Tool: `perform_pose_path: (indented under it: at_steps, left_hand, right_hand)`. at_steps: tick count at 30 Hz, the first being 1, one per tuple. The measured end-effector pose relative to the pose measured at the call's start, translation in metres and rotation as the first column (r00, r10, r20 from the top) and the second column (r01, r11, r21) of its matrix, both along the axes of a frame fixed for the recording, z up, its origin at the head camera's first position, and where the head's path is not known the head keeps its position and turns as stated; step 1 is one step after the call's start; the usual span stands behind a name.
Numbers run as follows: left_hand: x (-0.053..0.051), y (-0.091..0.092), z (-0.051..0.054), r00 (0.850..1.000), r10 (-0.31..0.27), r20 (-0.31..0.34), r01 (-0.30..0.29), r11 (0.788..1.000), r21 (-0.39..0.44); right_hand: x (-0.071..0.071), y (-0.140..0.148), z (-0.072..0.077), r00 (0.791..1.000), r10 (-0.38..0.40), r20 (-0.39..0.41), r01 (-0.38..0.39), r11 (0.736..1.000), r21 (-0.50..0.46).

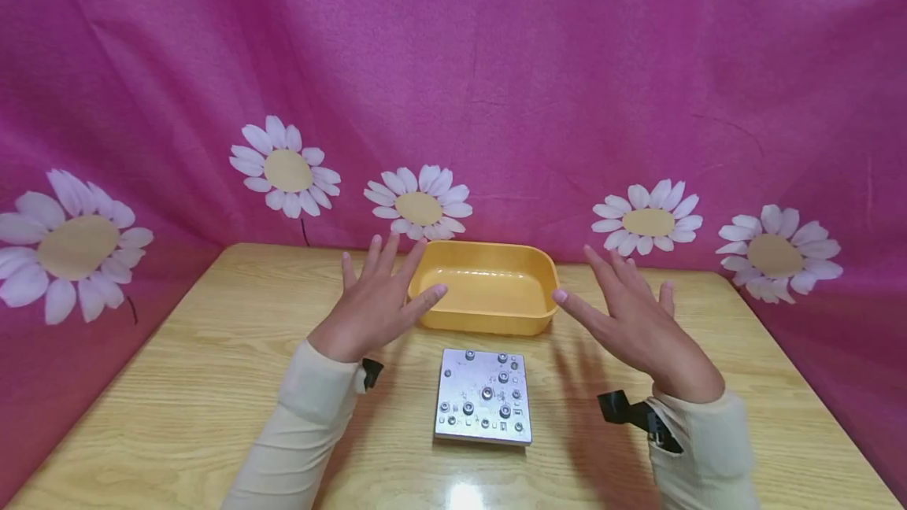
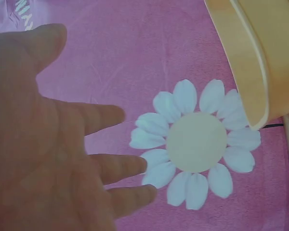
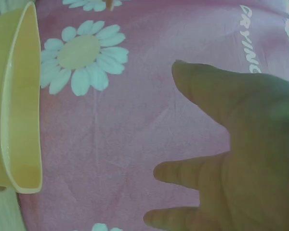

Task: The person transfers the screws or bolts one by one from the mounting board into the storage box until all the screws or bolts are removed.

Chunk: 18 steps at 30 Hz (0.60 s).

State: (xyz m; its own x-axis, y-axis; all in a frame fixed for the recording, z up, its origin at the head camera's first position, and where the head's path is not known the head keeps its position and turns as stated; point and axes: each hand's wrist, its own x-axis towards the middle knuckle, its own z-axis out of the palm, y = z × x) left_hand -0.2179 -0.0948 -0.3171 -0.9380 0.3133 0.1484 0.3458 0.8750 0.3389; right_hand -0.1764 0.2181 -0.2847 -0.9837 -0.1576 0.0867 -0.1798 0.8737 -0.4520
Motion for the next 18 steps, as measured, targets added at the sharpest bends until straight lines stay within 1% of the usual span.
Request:
perform_pose_path:
  at_steps: [6,11,15,18]
  left_hand:
    - [-0.007,-0.003,-0.003,1.000,-0.007,-0.027,0.008,0.999,0.051]
    - [-0.012,-0.005,-0.006,0.999,-0.016,-0.033,0.020,0.994,0.107]
    - [-0.017,-0.006,-0.011,0.998,-0.023,-0.050,0.030,0.989,0.142]
    - [-0.021,-0.006,-0.015,0.998,-0.014,-0.067,0.024,0.988,0.151]
  right_hand:
    - [-0.004,-0.001,-0.004,1.000,0.012,0.007,-0.012,1.000,-0.029]
    - [-0.008,0.000,-0.008,1.000,0.014,0.013,-0.014,0.999,-0.039]
    - [-0.014,0.003,-0.011,1.000,0.020,0.007,-0.020,0.998,-0.061]
    - [-0.018,0.006,-0.014,1.000,0.026,-0.010,-0.027,0.995,-0.099]
